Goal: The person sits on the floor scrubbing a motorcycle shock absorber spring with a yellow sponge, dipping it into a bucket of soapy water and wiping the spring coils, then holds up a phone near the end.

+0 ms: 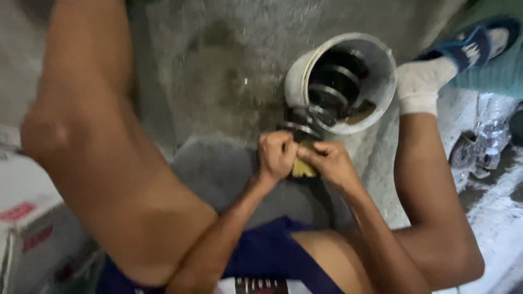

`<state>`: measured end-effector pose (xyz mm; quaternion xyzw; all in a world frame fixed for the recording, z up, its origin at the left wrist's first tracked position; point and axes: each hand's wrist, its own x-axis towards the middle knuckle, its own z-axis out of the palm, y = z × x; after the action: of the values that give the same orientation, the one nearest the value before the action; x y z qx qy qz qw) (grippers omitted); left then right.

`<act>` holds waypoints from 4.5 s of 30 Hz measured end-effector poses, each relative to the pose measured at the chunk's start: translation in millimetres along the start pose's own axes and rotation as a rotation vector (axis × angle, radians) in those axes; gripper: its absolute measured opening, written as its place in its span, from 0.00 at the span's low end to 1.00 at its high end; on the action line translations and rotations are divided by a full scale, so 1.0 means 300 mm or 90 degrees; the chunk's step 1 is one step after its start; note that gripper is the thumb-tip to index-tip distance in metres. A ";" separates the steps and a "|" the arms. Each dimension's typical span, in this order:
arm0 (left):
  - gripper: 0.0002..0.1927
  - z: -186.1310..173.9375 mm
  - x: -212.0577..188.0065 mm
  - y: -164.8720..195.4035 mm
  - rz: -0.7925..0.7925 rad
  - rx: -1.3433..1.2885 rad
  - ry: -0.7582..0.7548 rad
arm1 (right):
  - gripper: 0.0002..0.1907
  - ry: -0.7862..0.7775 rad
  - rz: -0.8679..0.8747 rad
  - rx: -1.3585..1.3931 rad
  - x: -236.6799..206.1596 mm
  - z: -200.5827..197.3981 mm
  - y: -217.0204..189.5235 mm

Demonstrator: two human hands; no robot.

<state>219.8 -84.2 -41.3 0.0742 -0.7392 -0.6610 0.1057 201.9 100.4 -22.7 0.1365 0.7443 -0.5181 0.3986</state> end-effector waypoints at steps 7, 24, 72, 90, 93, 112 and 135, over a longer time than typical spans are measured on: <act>0.15 -0.006 0.006 -0.033 -0.151 -0.083 -0.006 | 0.12 -0.048 -0.091 0.009 -0.007 -0.044 -0.012; 0.14 0.003 -0.003 -0.162 -0.139 -0.194 0.032 | 0.13 -0.005 -0.059 0.034 -0.028 0.003 -0.109; 0.16 -0.002 0.001 -0.106 -0.157 -0.168 -0.057 | 0.13 -0.046 -0.088 0.032 -0.041 0.000 -0.146; 0.16 -0.007 0.017 -0.098 -0.165 -0.125 -0.056 | 0.12 0.016 -0.134 -0.157 -0.124 -0.103 -0.222; 0.16 -0.004 0.010 -0.108 -0.163 -0.124 -0.046 | 0.12 -0.010 -0.329 -0.165 -0.154 -0.164 -0.250; 0.15 0.005 0.003 -0.213 -0.310 -0.284 0.045 | 0.16 -0.101 0.051 0.255 0.001 -0.002 0.041; 0.14 -0.013 -0.009 -0.167 -0.188 -0.245 -0.091 | 0.13 -0.075 0.040 0.062 -0.021 0.012 -0.078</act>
<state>221.9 -93.0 -90.8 0.1131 -0.5863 -0.8015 -0.0327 193.0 88.5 -3.2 0.1486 0.6887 -0.5482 0.4506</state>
